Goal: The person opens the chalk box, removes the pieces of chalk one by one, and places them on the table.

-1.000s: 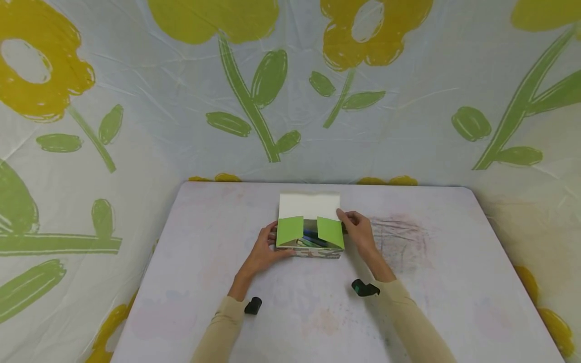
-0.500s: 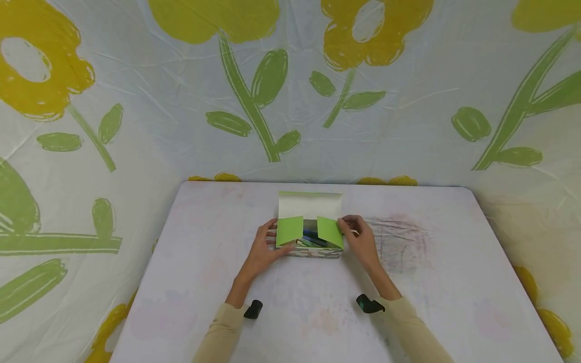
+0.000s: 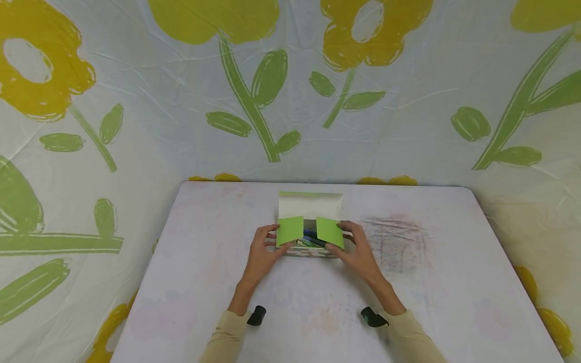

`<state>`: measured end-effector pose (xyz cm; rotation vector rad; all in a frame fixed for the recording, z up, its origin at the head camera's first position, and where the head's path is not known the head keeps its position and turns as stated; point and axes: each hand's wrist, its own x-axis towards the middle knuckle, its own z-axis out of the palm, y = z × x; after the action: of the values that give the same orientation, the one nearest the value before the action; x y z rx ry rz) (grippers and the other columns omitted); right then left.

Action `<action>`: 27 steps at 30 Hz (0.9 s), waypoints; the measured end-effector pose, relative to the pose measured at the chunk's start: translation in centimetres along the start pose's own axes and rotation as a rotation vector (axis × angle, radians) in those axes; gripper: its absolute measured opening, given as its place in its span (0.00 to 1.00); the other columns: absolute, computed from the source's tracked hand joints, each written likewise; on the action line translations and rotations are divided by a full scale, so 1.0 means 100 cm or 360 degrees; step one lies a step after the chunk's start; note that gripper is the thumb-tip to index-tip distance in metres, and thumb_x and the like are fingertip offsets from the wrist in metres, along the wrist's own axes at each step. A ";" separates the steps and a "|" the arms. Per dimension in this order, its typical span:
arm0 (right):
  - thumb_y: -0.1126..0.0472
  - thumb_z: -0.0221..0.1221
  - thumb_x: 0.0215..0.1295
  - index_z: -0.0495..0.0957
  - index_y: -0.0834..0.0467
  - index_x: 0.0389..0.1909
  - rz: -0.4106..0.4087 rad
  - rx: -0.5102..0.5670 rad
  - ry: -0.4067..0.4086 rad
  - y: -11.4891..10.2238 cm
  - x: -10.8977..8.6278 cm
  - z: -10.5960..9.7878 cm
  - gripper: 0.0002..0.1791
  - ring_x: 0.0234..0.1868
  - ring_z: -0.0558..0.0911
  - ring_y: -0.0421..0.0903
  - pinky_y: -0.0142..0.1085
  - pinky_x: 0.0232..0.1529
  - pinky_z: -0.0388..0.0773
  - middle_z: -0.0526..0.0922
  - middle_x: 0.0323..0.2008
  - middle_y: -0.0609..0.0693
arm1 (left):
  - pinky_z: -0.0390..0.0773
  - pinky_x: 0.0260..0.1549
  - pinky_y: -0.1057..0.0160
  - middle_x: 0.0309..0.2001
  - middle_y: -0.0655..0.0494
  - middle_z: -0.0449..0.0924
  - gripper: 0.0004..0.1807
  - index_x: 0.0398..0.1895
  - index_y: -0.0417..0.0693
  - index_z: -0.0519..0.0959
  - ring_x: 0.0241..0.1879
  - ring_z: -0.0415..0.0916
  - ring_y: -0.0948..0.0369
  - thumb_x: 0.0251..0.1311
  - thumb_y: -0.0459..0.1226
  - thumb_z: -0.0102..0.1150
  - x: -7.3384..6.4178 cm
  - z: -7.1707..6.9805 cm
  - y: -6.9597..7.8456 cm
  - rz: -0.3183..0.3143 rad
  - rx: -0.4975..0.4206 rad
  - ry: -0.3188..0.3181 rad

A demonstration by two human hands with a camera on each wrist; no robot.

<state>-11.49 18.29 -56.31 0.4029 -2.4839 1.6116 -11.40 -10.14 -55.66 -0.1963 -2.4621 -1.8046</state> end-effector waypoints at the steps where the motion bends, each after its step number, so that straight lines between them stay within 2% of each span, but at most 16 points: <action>1: 0.65 0.73 0.61 0.69 0.61 0.67 -0.0014 0.0008 0.0007 0.001 0.000 0.000 0.35 0.65 0.70 0.54 0.47 0.64 0.73 0.69 0.65 0.58 | 0.82 0.51 0.51 0.58 0.46 0.74 0.32 0.64 0.42 0.76 0.51 0.74 0.53 0.57 0.38 0.77 0.000 0.000 0.000 0.0007 -0.0007 0.0018; 9: 0.69 0.71 0.62 0.71 0.64 0.65 -0.0003 0.0159 0.0065 0.003 -0.001 -0.002 0.31 0.61 0.74 0.54 0.37 0.61 0.76 0.73 0.63 0.59 | 0.83 0.49 0.49 0.54 0.49 0.78 0.26 0.58 0.44 0.81 0.49 0.78 0.52 0.57 0.37 0.78 -0.001 0.000 -0.001 0.0024 -0.0073 0.0105; 12: 0.68 0.70 0.64 0.71 0.65 0.66 0.0076 0.0180 0.0068 0.000 -0.004 -0.005 0.30 0.58 0.77 0.52 0.34 0.60 0.76 0.74 0.62 0.60 | 0.83 0.48 0.49 0.54 0.49 0.80 0.25 0.58 0.44 0.81 0.47 0.79 0.53 0.58 0.39 0.77 -0.004 -0.003 -0.002 0.0018 -0.0114 0.0117; 16: 0.65 0.69 0.67 0.71 0.65 0.65 0.0209 0.0197 0.0065 -0.002 -0.009 -0.009 0.29 0.56 0.79 0.48 0.29 0.58 0.76 0.76 0.60 0.60 | 0.85 0.44 0.53 0.53 0.49 0.82 0.23 0.57 0.46 0.82 0.44 0.81 0.57 0.60 0.40 0.76 -0.007 -0.006 -0.005 -0.0013 -0.0175 0.0127; 23: 0.65 0.64 0.72 0.72 0.65 0.64 0.0290 0.0364 0.0035 0.001 -0.017 -0.018 0.23 0.53 0.81 0.40 0.29 0.52 0.80 0.79 0.54 0.61 | 0.83 0.44 0.61 0.47 0.44 0.84 0.20 0.54 0.42 0.83 0.42 0.82 0.58 0.63 0.41 0.73 -0.008 -0.011 -0.007 -0.0011 -0.0143 0.0145; 27: 0.66 0.63 0.73 0.74 0.67 0.62 0.0318 0.0418 0.0061 0.005 -0.020 -0.021 0.20 0.50 0.82 0.37 0.29 0.50 0.81 0.81 0.49 0.58 | 0.83 0.44 0.62 0.45 0.47 0.85 0.22 0.54 0.36 0.83 0.42 0.82 0.58 0.64 0.43 0.72 -0.009 -0.013 -0.009 -0.0050 -0.0123 0.0153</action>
<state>-9.80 20.64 -56.39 0.1550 -2.3540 2.0129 -10.68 -11.67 -56.20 -0.0742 -2.3461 -1.8762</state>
